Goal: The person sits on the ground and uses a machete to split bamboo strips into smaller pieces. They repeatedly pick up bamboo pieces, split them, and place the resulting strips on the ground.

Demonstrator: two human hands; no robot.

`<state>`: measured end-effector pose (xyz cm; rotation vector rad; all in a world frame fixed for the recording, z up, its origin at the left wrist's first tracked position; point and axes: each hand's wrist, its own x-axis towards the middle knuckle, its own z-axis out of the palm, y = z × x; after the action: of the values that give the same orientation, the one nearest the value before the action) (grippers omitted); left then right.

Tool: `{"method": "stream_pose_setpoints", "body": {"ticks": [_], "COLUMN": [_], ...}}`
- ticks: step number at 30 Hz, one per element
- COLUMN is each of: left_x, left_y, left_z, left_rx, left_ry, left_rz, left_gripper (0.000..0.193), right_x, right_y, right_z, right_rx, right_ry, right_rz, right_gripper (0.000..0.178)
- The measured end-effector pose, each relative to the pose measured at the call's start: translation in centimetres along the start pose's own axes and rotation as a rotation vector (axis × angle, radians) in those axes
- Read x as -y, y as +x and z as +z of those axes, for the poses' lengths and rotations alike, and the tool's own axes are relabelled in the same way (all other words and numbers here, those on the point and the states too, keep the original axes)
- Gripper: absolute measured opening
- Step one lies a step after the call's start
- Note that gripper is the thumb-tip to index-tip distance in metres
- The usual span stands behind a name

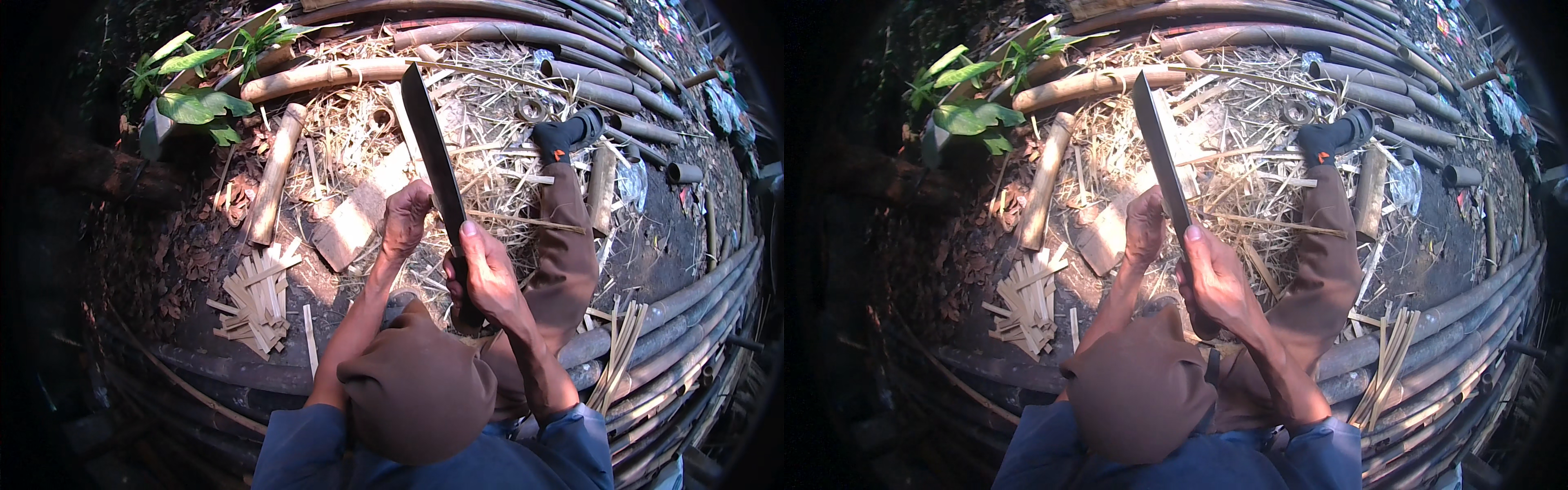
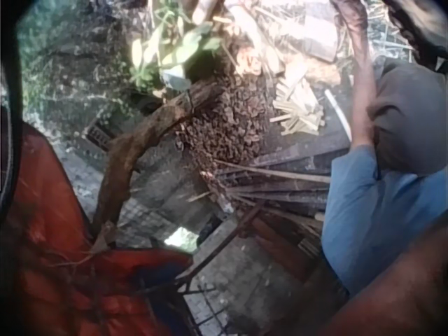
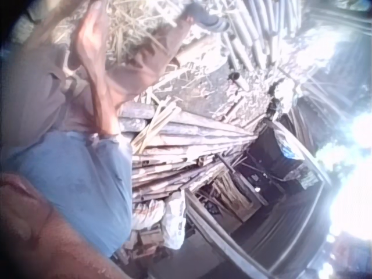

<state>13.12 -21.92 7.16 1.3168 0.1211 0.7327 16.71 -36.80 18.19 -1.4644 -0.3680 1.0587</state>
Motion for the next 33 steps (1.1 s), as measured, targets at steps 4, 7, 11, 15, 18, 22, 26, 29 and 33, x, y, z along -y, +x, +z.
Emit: {"method": "stream_pose_setpoints", "body": {"ticks": [4,7,11,15,18,22,26,29,33], "left_x": [0.6,0.8,0.7,0.4,0.2,-0.9,-0.4,0.9,-0.7], "left_y": [-0.1,-0.1,-0.4,0.0,0.0,0.6,0.2,0.2,0.6], "left_z": [-0.1,-0.1,-0.7,0.1,0.0,0.6,0.0,-1.0,-0.9], "left_rx": [-0.008,-0.005,0.003,0.004,0.009,0.001,-0.029,-0.052,-0.08], "left_ry": [-0.006,0.022,0.066,0.02,0.005,-0.054,0.03,0.013,-0.011], "left_rz": [-0.003,-0.009,-0.033,-0.046,-0.064,-0.03,-0.026,-0.033,0.007], "left_gripper": [0.043,0.044,0.045,0.046,0.047,0.048,0.051,0.049,0.052], "right_x": [-0.1,-1.1,1.4,0.5,0.2,1.0,0.9,2.1,0.5], "right_y": [-0.1,0.3,-0.4,-0.3,-0.1,-0.4,0.0,0.1,0.6], "right_z": [0.3,-0.2,-0.2,-0.1,-0.1,0.9,1.5,1.2,1.9], "right_rx": [-0.014,-0.016,0.044,-0.016,-0.052,-0.169,-0.152,-0.067,-0.126], "right_ry": [0.044,-0.05,-0.04,-0.052,-0.237,-0.455,-0.45,-0.506,-0.459], "right_rz": [0.007,-0.104,0.034,-0.046,-0.125,-0.327,-0.355,-0.217,-0.38], "right_gripper": [0.04,0.04,0.044,0.044,0.043,0.039,0.039,0.042,0.04]}}
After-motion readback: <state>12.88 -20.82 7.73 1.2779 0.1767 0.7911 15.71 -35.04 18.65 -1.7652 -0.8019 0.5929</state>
